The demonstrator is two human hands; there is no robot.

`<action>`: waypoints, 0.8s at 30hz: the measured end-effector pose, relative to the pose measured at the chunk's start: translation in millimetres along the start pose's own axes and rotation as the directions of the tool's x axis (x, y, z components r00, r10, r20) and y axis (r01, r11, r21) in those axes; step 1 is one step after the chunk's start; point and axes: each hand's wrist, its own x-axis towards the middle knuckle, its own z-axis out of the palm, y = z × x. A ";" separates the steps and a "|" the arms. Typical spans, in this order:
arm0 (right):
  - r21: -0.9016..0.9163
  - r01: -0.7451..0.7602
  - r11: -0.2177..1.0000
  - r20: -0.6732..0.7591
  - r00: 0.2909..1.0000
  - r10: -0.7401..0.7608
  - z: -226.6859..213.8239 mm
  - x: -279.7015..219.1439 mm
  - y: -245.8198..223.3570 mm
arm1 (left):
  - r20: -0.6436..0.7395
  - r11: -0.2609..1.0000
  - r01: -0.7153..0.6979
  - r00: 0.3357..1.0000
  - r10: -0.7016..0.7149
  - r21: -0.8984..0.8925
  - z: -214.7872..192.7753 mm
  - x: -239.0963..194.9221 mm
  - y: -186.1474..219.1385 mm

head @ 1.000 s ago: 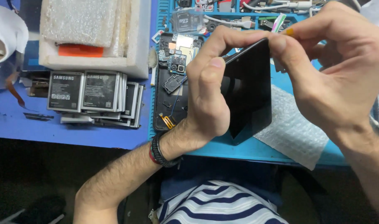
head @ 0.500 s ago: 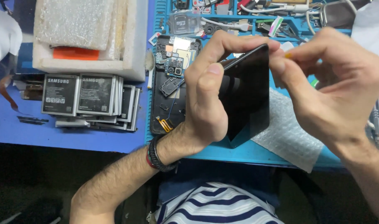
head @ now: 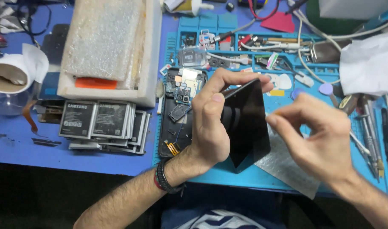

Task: The person uses a small orange tool to scrape and clean the edges and corners of a black smartphone held in the left hand. The person rotates the phone to access different sides while working over a blue workbench with scattered electronics parts and tools.

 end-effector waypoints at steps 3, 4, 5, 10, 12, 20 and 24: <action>0.014 -0.037 0.999 0.018 0.999 0.036 -1.3 -13.4 7.1 | 0.019 0.990 -0.054 0.998 0.052 0.127 1.6 2.0 -0.5; 0.015 -0.029 0.999 0.009 1.000 0.029 -1.9 -13.4 8.5 | 0.026 0.989 -0.063 0.998 0.060 0.131 1.4 3.1 -1.0; 0.022 -0.044 0.999 0.033 0.999 0.043 -2.6 -15.2 9.3 | 0.012 0.997 -0.034 0.999 0.033 0.072 1.2 2.5 -1.9; 0.041 -0.086 0.995 0.080 0.993 0.082 -1.5 -29.2 17.1 | -0.015 0.999 0.040 0.999 -0.041 -0.006 0.6 -0.9 -1.0; 0.058 -0.099 0.993 0.111 0.990 0.092 -1.4 -36.8 24.0 | -0.043 0.999 0.042 0.998 -0.040 0.033 1.7 -1.9 -0.1; 0.004 -0.155 0.988 0.207 0.967 0.150 -5.6 -44.8 26.8 | -0.045 0.999 0.034 0.998 -0.033 0.026 -0.4 -1.0 -1.5; 0.005 -0.125 0.992 0.224 0.967 0.121 -7.9 -44.0 24.6 | -0.017 0.995 0.026 1.000 -0.025 0.093 -1.9 0.1 2.2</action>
